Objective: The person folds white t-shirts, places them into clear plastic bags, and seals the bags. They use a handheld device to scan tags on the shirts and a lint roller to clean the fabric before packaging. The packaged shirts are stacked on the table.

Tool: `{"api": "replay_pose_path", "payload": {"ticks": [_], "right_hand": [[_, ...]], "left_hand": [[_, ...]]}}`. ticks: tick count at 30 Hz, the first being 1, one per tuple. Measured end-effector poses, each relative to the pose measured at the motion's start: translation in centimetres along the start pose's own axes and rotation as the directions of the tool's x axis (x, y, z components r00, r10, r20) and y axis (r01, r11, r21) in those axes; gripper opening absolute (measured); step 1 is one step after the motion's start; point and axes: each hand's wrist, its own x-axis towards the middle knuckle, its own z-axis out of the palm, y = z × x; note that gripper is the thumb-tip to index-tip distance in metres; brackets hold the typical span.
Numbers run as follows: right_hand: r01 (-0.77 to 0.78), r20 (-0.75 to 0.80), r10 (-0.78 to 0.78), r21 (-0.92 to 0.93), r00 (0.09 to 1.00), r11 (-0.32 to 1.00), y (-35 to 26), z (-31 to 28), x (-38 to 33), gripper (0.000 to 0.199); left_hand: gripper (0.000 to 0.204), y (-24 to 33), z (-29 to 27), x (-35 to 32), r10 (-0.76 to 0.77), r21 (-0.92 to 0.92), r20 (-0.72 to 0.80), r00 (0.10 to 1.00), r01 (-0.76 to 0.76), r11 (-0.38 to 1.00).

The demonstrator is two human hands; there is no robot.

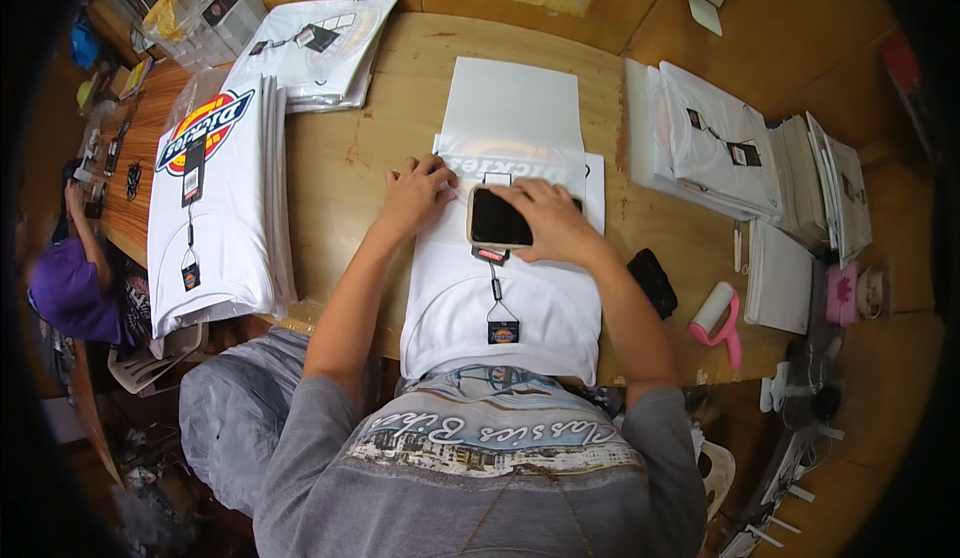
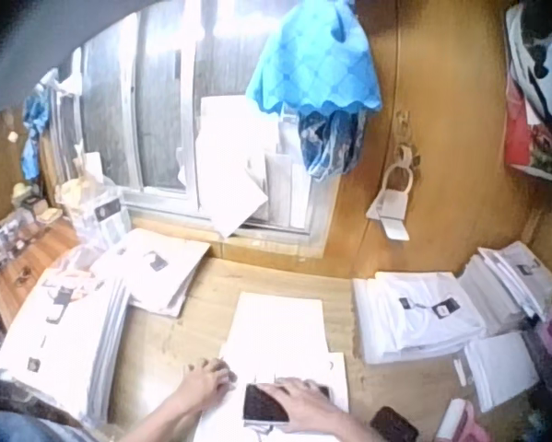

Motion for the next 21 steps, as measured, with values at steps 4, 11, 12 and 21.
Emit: {"api": "replay_pose_path", "payload": {"ticks": [4,11,12,21], "right_hand": [[-0.009,-0.084,0.021,0.130,0.996,0.991,4.9,1.8,0.7,0.053],[-0.056,-0.327,0.059,0.019,0.943,0.998,8.3,2.6,4.0,0.031],[-0.101,-0.324,0.097,0.004,0.941,0.995,8.4,2.4,4.0,0.030],[-0.251,-0.103,0.254,0.048,0.962,0.967,11.1,-0.7,3.0,0.030]], "left_hand": [[0.011,0.7,0.2,2.2,0.035,0.059,0.013,0.999,-0.036,0.998],[0.019,1.3,4.5,7.5,0.268,-0.161,-0.227,0.936,-0.307,0.938],[0.019,1.1,4.6,7.6,0.245,-0.139,-0.248,0.937,-0.285,0.948],[0.025,-2.5,1.2,7.6,0.107,-0.130,0.048,0.993,-0.100,0.986]]}}
